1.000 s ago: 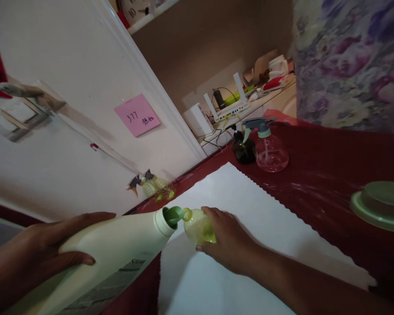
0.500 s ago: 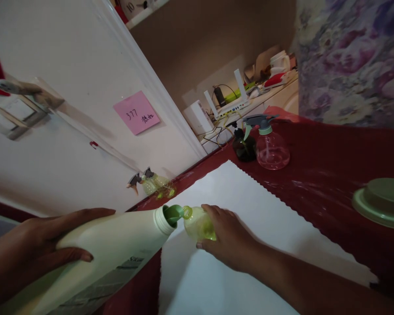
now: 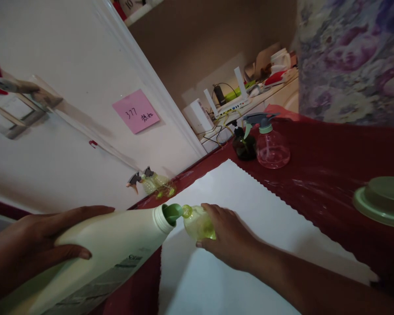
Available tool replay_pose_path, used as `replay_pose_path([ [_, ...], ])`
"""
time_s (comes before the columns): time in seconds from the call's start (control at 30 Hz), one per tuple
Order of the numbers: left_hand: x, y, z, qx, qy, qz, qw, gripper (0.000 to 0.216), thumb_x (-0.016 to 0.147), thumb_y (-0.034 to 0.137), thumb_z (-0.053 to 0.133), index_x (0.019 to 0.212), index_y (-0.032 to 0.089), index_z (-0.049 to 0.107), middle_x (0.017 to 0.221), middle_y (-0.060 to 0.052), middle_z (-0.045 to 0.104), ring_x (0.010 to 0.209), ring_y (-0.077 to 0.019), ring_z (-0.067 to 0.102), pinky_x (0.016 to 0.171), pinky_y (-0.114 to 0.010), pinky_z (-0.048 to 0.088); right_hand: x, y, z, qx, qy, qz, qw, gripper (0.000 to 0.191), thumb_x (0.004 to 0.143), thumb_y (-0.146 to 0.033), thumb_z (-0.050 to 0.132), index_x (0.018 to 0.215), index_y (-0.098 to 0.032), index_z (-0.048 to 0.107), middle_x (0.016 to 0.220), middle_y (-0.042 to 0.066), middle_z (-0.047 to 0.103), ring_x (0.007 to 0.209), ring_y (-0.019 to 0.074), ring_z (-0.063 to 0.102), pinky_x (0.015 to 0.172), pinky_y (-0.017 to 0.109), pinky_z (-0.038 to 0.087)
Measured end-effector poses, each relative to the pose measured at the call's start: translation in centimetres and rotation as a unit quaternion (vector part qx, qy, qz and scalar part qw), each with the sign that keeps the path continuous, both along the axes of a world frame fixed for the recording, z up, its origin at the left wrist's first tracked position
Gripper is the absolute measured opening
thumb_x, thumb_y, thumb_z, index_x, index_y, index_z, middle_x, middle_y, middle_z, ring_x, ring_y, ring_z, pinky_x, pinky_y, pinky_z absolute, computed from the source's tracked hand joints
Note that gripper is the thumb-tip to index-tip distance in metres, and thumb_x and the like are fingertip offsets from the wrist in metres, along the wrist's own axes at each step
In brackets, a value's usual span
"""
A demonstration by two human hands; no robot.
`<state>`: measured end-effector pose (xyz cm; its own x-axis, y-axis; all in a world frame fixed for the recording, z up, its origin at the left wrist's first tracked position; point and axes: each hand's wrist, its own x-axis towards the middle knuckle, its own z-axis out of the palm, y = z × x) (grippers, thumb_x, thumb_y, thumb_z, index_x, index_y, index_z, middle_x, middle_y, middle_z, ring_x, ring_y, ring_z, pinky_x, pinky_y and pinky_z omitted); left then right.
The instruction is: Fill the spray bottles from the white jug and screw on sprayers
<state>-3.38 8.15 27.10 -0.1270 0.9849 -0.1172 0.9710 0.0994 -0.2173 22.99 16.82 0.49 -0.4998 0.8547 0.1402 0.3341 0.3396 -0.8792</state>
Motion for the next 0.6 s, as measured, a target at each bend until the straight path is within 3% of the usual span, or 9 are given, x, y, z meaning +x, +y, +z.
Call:
replay_pose_path([
  [0.6, 0.33, 0.06, 0.40, -0.010, -0.021, -0.023, 0.999, 0.057, 0.075, 0.057, 0.070, 0.130, 0.044, 0.068, 0.107, 0.005, 0.082, 0.084, -0.0247, 0.077, 0.080, -0.029, 0.057, 0.06, -0.06, -0.45, 0.014, 0.024, -0.015, 1.000, 0.077, 0.075, -0.036, 0.074, 0.147, -0.026, 0.049, 0.145, 0.012, 0.062, 0.132, 0.0396, 0.055, 0.111, 0.059, 0.044],
])
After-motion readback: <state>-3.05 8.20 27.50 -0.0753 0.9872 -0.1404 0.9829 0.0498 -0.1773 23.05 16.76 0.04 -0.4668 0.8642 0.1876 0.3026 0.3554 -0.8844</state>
